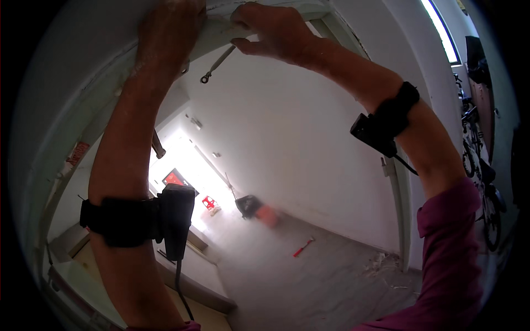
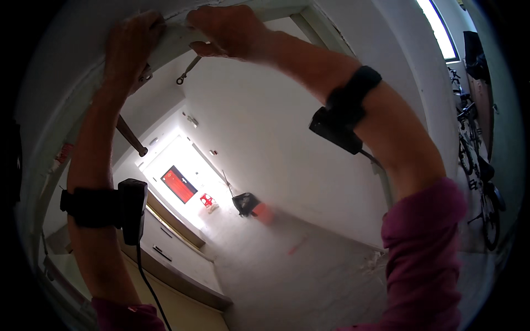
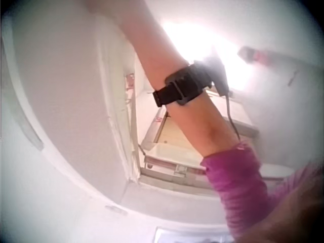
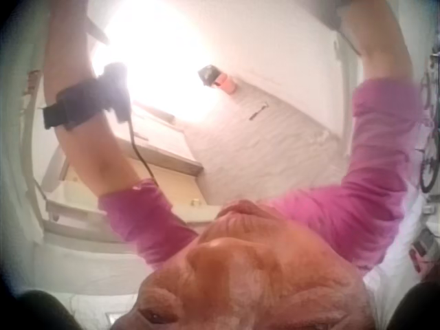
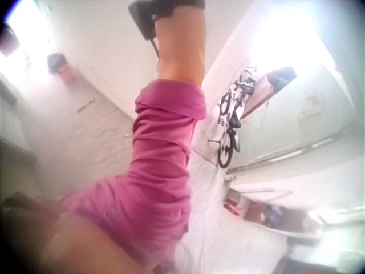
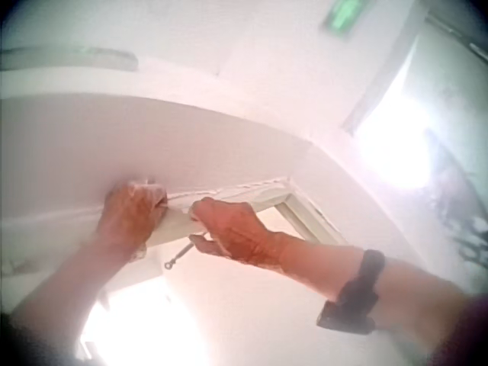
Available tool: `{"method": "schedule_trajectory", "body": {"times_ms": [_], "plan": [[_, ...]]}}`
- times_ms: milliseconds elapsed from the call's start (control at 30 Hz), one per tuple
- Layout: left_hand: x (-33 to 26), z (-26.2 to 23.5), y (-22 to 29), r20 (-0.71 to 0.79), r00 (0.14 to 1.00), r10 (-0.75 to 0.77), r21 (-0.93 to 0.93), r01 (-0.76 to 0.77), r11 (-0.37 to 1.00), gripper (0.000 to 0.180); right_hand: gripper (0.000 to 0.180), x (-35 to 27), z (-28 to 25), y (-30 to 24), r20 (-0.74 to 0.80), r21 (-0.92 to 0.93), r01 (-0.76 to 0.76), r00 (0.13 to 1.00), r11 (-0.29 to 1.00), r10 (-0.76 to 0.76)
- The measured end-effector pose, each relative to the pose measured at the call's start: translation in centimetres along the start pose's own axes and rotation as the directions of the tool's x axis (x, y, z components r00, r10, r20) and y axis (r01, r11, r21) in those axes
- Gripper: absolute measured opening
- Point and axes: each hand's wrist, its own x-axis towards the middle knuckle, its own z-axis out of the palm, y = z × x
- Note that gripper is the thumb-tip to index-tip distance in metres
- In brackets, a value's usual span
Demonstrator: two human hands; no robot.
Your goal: Repairing or peeling a strip of material from the top part of a door frame in a hallway.
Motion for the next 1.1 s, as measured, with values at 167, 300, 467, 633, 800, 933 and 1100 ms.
{"method": "schedule_trajectory", "body": {"times_ms": [167,300,467,633,800,933,1100], "plan": [[-0.5,0.1,0.1,-0.016,1.0,0.02,-0.051,-0.02,0.999,0.015,0.024,0.0,1.0,0.1,-0.137,-0.104,0.078,0.986,0.991,-0.092],[-0.7,-1.1,2.7,-0.079,0.996,-0.048,-0.027,0.046,0.999,0.008,0.017,0.3,1.7,1.0,-0.201,-0.107,0.128,0.968,0.986,-0.148],[-0.6,-0.9,1.6,-0.045,0.998,-0.047,-0.054,0.045,0.998,0.007,0.015,1.0,2.1,1.6,-0.285,-0.111,0.268,0.914,0.957,-0.289],[-0.9,-1.5,2.7,-0.062,0.996,-0.069,-0.055,0.066,0.996,0.006,0.018,1.7,1.8,2.0,-0.166,-0.159,0.308,0.928,0.938,-0.333],[-0.9,-1.6,2.8,-0.05,0.995,-0.082,-0.004,0.082,0.997,0.006,0.02,1.9,2.1,1.9,-0.09,-0.17,0.301,0.943,0.938,-0.319],[-0.6,-1.6,1.9,-0.019,0.999,-0.041,-0.033,0.04,0.999,0.006,0.021,0.9,2.0,2.4,-0.161,-0.071,0.219,0.96,0.973,-0.228],[-0.5,-1.7,2.3,0.022,0.993,-0.114,-0.09,0.115,0.989,0.008,0.017,0.4,1.5,4.3,-0.231,0.025,0.077,0.971,0.997,-0.069]]}}
